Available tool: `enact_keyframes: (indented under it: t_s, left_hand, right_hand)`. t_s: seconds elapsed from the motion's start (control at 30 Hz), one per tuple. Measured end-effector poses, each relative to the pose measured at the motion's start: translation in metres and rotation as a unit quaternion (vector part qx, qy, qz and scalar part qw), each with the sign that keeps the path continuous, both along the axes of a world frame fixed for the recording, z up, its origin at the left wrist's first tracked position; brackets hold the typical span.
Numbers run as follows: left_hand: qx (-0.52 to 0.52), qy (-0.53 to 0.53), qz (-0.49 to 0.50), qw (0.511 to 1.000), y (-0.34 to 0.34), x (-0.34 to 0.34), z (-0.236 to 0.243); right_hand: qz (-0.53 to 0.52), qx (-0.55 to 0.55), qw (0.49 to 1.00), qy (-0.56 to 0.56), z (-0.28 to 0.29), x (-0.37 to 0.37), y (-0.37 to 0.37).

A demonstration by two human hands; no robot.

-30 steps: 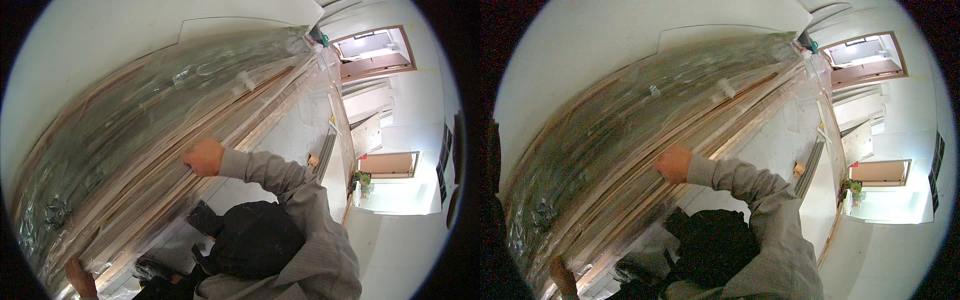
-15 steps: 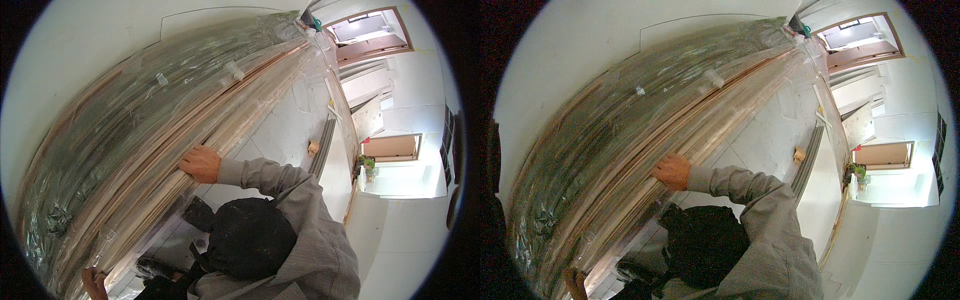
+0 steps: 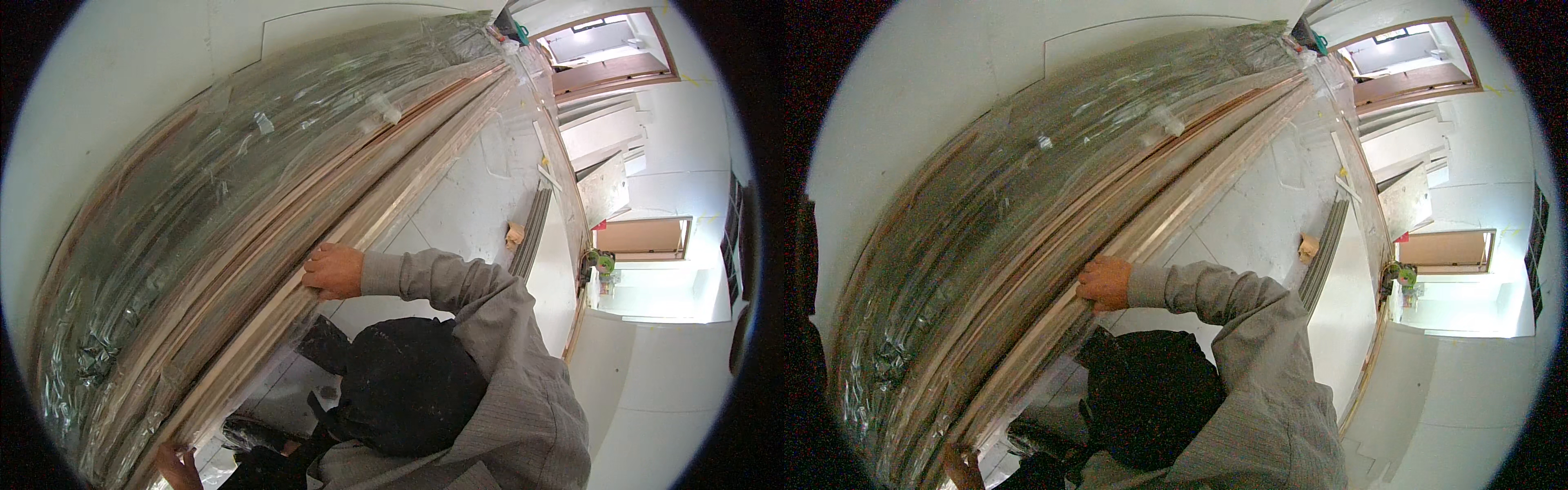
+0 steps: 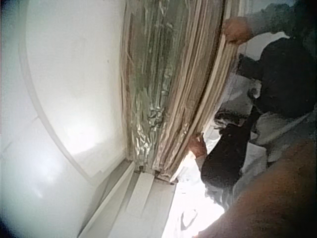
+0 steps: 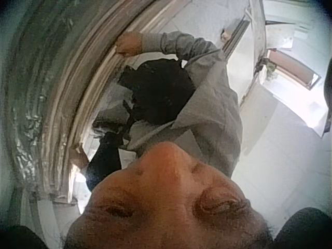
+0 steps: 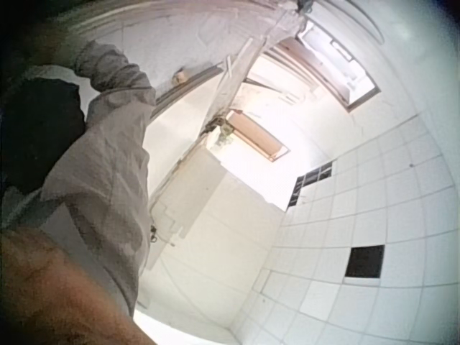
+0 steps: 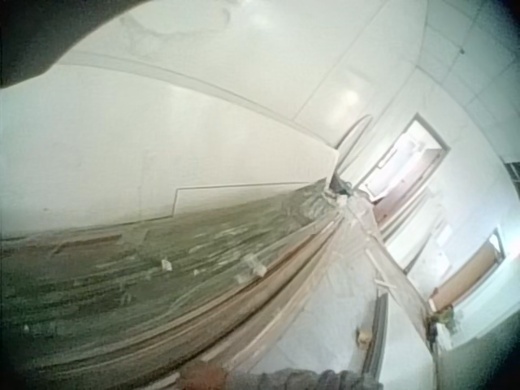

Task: The person applies yellow tape to a window frame, measures the window opening with a tape measure, then retrieves and positions a long wooden frame piece against the wall. The person adjusts the frame piece and aligns it with the window opening.

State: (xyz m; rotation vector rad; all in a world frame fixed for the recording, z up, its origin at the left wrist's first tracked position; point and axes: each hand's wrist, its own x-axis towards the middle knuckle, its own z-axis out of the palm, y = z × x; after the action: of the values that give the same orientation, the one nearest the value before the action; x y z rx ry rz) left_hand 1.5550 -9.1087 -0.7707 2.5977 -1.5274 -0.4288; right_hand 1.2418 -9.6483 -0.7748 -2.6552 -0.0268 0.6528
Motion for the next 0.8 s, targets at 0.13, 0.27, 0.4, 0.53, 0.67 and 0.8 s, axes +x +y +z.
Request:
enact_keyframes:
  t_s: [0.13,0.27,0.4,0.53,0.67,0.8]
  left_hand:
    - [-0.011,-0.001,-0.003,1.0,-0.001,-0.008,-0.004]
    - [-0.014,-0.001,-0.002,1.0,0.0,-0.012,-0.009]
    - [-0.021,0.004,-0.008,1.0,-0.003,-0.016,-0.013]
    - [-0.022,0.004,-0.009,1.0,-0.003,-0.022,-0.015]
    - [-0.021,0.005,-0.004,1.0,0.002,-0.03,-0.014]
    - [-0.033,0.023,-0.016,0.999,0.008,-0.035,-0.011]
  right_hand:
    - [0.002,-0.016,0.999,0.03,-0.001,0.006,0.004]
    - [0.017,-0.013,0.999,0.024,0.0,0.009,0.001]
    - [0.018,0.003,0.999,0.039,-0.008,0.004,0.0]
    - [0.041,0.008,0.994,0.098,0.001,0.01,-0.003]
    - [0.034,0.03,0.995,0.091,0.006,0.016,-0.003]
    - [-0.031,-0.01,0.999,-0.003,-0.009,0.045,0.003]
